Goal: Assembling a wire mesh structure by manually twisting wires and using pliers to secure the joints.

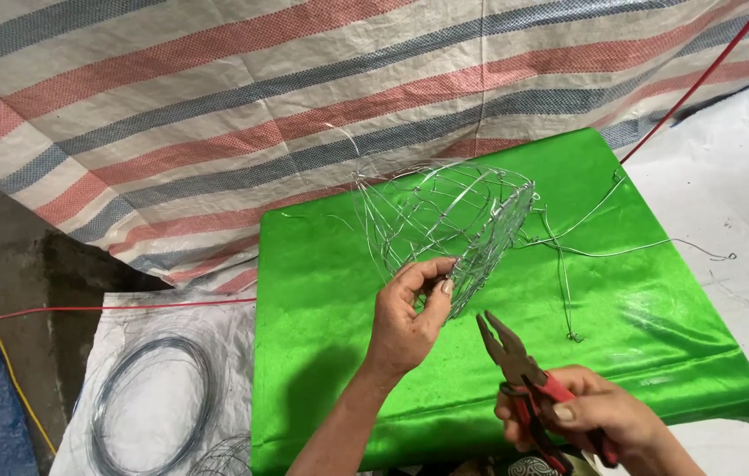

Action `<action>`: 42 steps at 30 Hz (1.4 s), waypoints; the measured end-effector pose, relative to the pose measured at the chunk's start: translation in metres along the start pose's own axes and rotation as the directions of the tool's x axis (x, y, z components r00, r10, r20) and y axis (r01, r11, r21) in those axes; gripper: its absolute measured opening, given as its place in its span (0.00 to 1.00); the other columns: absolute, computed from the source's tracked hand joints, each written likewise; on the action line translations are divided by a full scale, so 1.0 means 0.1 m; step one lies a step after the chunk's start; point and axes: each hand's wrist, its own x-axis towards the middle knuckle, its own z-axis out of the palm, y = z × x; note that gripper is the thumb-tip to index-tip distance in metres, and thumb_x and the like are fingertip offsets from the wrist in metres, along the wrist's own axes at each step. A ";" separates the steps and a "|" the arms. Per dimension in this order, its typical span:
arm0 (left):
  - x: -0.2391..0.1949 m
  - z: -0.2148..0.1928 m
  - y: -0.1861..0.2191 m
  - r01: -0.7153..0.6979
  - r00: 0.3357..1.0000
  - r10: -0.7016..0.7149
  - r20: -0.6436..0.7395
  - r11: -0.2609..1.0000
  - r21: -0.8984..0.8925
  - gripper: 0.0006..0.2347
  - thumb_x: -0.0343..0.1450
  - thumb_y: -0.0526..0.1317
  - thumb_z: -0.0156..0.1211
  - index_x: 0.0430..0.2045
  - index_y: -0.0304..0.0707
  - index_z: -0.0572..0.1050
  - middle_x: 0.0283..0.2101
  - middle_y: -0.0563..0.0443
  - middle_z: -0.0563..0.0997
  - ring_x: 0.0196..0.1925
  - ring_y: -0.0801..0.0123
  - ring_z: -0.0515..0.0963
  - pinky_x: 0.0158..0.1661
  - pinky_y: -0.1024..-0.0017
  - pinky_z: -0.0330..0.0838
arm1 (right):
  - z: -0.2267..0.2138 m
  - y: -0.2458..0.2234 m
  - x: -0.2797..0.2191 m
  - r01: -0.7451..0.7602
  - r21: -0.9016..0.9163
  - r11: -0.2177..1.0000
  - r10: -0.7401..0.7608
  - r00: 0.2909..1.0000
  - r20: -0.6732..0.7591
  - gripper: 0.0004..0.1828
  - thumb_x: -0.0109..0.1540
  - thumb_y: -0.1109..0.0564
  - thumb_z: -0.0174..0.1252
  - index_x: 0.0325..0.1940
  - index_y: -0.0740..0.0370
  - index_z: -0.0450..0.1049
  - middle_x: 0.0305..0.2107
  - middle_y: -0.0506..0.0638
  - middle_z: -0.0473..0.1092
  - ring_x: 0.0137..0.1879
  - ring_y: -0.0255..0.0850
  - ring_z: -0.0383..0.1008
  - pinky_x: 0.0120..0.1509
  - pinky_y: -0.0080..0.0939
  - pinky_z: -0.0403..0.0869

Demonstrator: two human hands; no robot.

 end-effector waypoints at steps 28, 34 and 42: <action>-0.05 0.12 -0.12 -0.241 0.919 0.286 -0.271 0.953 0.186 0.06 0.70 0.30 0.64 0.33 0.40 0.73 0.32 0.55 0.78 0.31 0.75 0.73 0.34 0.78 0.75 | -0.58 0.04 0.28 -0.375 -0.879 -0.295 -0.365 0.894 -0.259 0.19 0.61 0.35 0.59 0.45 0.47 0.75 0.44 0.44 0.75 0.44 0.41 0.76 0.48 0.45 0.77; -0.04 0.15 -0.15 -0.255 0.909 0.311 -0.279 0.942 0.218 0.06 0.70 0.30 0.65 0.33 0.40 0.73 0.32 0.55 0.78 0.31 0.75 0.73 0.34 0.77 0.75 | 0.46 -0.93 0.42 0.154 -0.881 -0.447 -0.666 0.601 0.443 0.11 0.64 0.60 0.58 0.51 0.64 0.75 0.50 0.58 0.73 0.51 0.48 0.78 0.57 0.44 0.78; -0.03 0.14 -0.15 -0.306 0.849 0.383 -0.363 0.918 0.254 0.07 0.65 0.28 0.69 0.30 0.39 0.78 0.26 0.50 0.82 0.26 0.66 0.81 0.29 0.72 0.75 | 0.52 -0.98 0.94 0.226 -0.880 -0.418 -0.713 0.519 0.472 0.06 0.62 0.63 0.63 0.43 0.59 0.79 0.35 0.52 0.76 0.35 0.49 0.81 0.36 0.43 0.79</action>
